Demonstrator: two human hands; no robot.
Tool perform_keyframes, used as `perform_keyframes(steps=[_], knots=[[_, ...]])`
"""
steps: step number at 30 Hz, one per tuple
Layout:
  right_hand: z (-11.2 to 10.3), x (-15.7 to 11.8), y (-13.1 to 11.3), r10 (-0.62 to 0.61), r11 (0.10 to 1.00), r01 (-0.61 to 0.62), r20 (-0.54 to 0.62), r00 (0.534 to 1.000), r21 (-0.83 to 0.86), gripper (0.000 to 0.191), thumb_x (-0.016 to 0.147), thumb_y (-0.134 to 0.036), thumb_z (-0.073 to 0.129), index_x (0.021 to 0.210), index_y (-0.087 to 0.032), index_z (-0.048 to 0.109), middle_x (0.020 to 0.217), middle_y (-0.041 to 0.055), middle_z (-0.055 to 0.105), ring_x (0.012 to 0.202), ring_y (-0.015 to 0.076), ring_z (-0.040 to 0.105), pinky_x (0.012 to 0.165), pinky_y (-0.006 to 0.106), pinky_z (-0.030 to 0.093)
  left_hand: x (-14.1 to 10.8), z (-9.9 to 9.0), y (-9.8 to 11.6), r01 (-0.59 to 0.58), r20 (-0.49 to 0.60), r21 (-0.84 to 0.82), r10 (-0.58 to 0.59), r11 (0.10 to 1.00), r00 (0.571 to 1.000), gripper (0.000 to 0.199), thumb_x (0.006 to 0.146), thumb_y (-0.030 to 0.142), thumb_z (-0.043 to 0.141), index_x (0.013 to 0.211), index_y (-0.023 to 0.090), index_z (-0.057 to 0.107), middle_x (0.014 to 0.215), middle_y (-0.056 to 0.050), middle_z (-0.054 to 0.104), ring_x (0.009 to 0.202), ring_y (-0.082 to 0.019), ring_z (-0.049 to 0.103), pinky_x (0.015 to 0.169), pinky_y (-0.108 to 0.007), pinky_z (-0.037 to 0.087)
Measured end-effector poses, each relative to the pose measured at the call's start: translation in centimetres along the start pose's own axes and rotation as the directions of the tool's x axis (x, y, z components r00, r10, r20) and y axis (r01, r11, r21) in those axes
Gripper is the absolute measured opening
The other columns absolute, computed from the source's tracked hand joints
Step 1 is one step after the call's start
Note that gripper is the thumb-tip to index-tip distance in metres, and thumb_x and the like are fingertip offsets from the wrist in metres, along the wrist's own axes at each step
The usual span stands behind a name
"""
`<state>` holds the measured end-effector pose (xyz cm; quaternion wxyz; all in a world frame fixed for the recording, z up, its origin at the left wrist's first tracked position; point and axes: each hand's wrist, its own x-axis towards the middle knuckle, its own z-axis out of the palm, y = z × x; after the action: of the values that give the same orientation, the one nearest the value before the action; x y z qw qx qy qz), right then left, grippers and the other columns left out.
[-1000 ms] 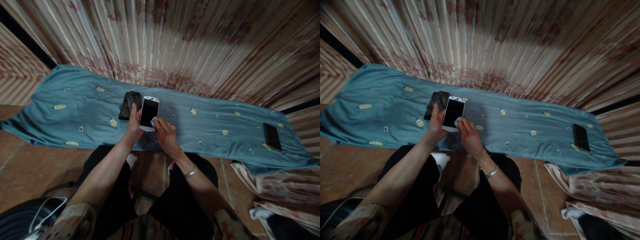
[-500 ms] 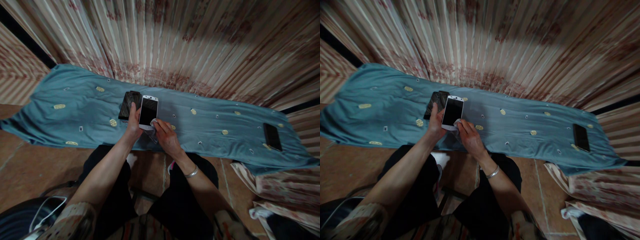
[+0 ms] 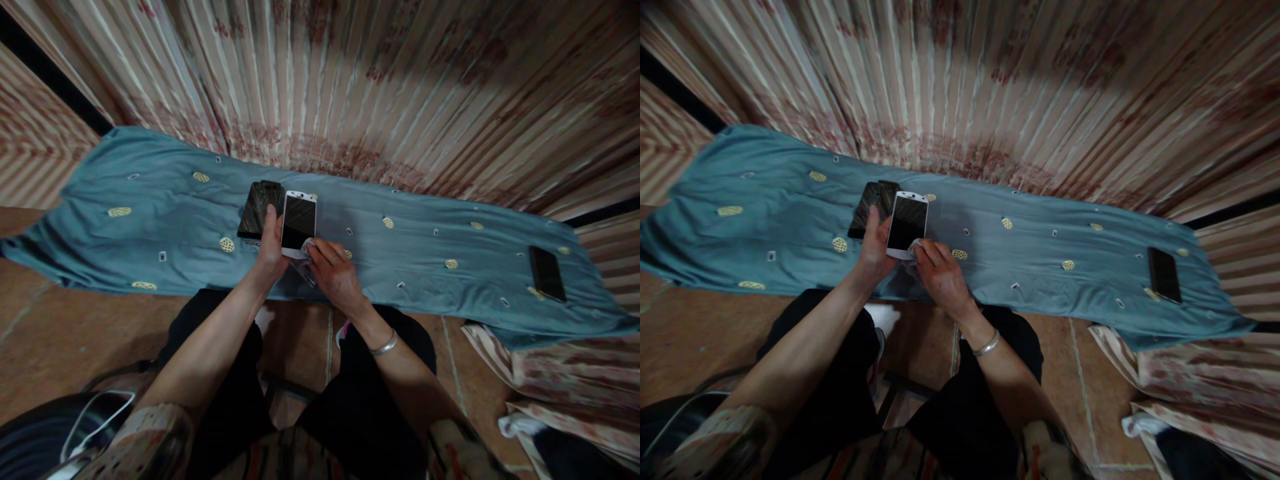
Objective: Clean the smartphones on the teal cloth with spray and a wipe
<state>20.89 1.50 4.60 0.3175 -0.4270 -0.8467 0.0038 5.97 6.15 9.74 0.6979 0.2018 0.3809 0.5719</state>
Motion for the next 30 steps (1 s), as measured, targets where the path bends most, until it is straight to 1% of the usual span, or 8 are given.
perform_keyframes(steps=[4, 7, 9, 14, 16, 21, 27, 30], knots=[[-0.1, 0.2, 0.2, -0.001, 1.0, 0.002, -0.017, 1.0, 0.011, 0.036, 0.108, -0.019, 0.054, 0.139, -0.016, 0.071, 0.136, 0.016, 0.074, 0.126, 0.0268, 0.068, 0.114, 0.047, 0.058, -0.2, 0.3, 0.2, -0.024, 0.015, 0.007, 0.024, 1.0, 1.0, 0.066, 0.103, 0.067, 0.039, 0.14, 0.021, 0.069, 0.118, -0.015, 0.081, 0.114, -0.035, 0.077, 0.093, -0.047, 0.064], [-0.4, 0.3, 0.6, 0.014, 1.0, -0.013, -0.028, 1.0, 0.023, 0.034, 0.108, -0.021, 0.053, 0.135, -0.016, 0.073, 0.135, 0.016, 0.075, 0.124, 0.0261, 0.069, 0.111, 0.046, 0.059, -0.3, 0.7, 0.6, -0.004, -0.013, -0.018, 0.004, 1.0, 1.0, 0.065, 0.106, 0.062, 0.03, 0.14, 0.022, 0.069, 0.113, -0.013, 0.083, 0.115, -0.035, 0.076, 0.095, -0.046, 0.063], [-0.6, 0.3, 0.8, 0.034, 0.999, -0.033, -0.026, 0.999, 0.023, 0.033, 0.108, -0.021, 0.054, 0.134, -0.017, 0.074, 0.134, 0.0148, 0.075, 0.123, 0.026, 0.069, 0.11, 0.046, 0.059, -0.4, 1.1, 0.8, 0.01, -0.03, -0.029, -0.011, 1.0, 0.999, 0.068, 0.108, 0.059, 0.024, 0.139, 0.02, 0.069, 0.111, -0.014, 0.083, 0.117, -0.034, 0.076, 0.096, -0.045, 0.063], [-0.7, 0.4, 0.6, 0.015, 1.0, -0.015, -0.023, 1.0, 0.014, 0.033, 0.108, -0.02, 0.055, 0.135, -0.018, 0.073, 0.134, 0.0141, 0.075, 0.124, 0.0254, 0.069, 0.112, 0.046, 0.059, -0.5, 1.7, 0.8, -0.004, -0.027, -0.019, 0.003, 1.0, 1.0, 0.07, 0.109, 0.057, 0.02, 0.142, 0.017, 0.067, 0.115, -0.015, 0.082, 0.119, -0.033, 0.075, 0.093, -0.045, 0.064], [-0.7, 0.4, 0.4, 0.011, 1.0, -0.01, -0.02, 1.0, 0.008, 0.033, 0.108, -0.02, 0.054, 0.136, -0.018, 0.073, 0.134, 0.0148, 0.075, 0.125, 0.0257, 0.069, 0.113, 0.046, 0.058, -0.4, 1.6, 0.5, -0.021, -0.011, -0.003, 0.021, 1.0, 1.0, 0.069, 0.108, 0.057, 0.021, 0.146, 0.018, 0.064, 0.119, -0.015, 0.081, 0.119, -0.033, 0.075, 0.093, -0.046, 0.064], [-0.5, 0.5, 0.3, -0.005, 1.0, 0.004, -0.05, 0.999, -0.02, 0.034, 0.11, -0.019, 0.051, 0.135, -0.016, 0.073, 0.135, 0.0155, 0.075, 0.126, 0.0257, 0.068, 0.114, 0.045, 0.057, 0.0, 1.2, 0.0, -0.034, 0.002, 0.022, 0.034, 0.999, 0.999, 0.069, 0.102, 0.067, 0.038, 0.149, 0.023, 0.063, 0.119, -0.014, 0.081, 0.114, -0.038, 0.075, 0.091, -0.051, 0.064], [-0.6, 0.8, 0.2, 0.027, 1.0, -0.027, -0.038, 0.999, 0.001, 0.035, 0.11, -0.021, 0.052, 0.137, -0.019, 0.072, 0.136, 0.0138, 0.075, 0.125, 0.0258, 0.067, 0.114, 0.047, 0.057, 0.0, 1.4, 0.2, -0.026, 0.002, 0.001, 0.026, 1.0, 1.0, 0.069, 0.107, 0.06, 0.025, 0.148, 0.02, 0.063, 0.12, -0.015, 0.08, 0.113, -0.034, 0.076, 0.09, -0.048, 0.064], [-0.7, 0.9, 0.4, 0.04, 0.999, -0.039, -0.033, 0.999, 0.025, 0.033, 0.109, -0.023, 0.054, 0.135, -0.02, 0.074, 0.134, 0.0128, 0.076, 0.124, 0.0256, 0.068, 0.111, 0.046, 0.059, 0.2, 1.2, 0.1, -0.042, 0.001, 0.007, 0.042, 0.999, 0.999, 0.069, 0.105, 0.064, 0.03, 0.146, 0.021, 0.064, 0.118, -0.015, 0.081, 0.114, -0.036, 0.076, 0.088, -0.049, 0.064]])
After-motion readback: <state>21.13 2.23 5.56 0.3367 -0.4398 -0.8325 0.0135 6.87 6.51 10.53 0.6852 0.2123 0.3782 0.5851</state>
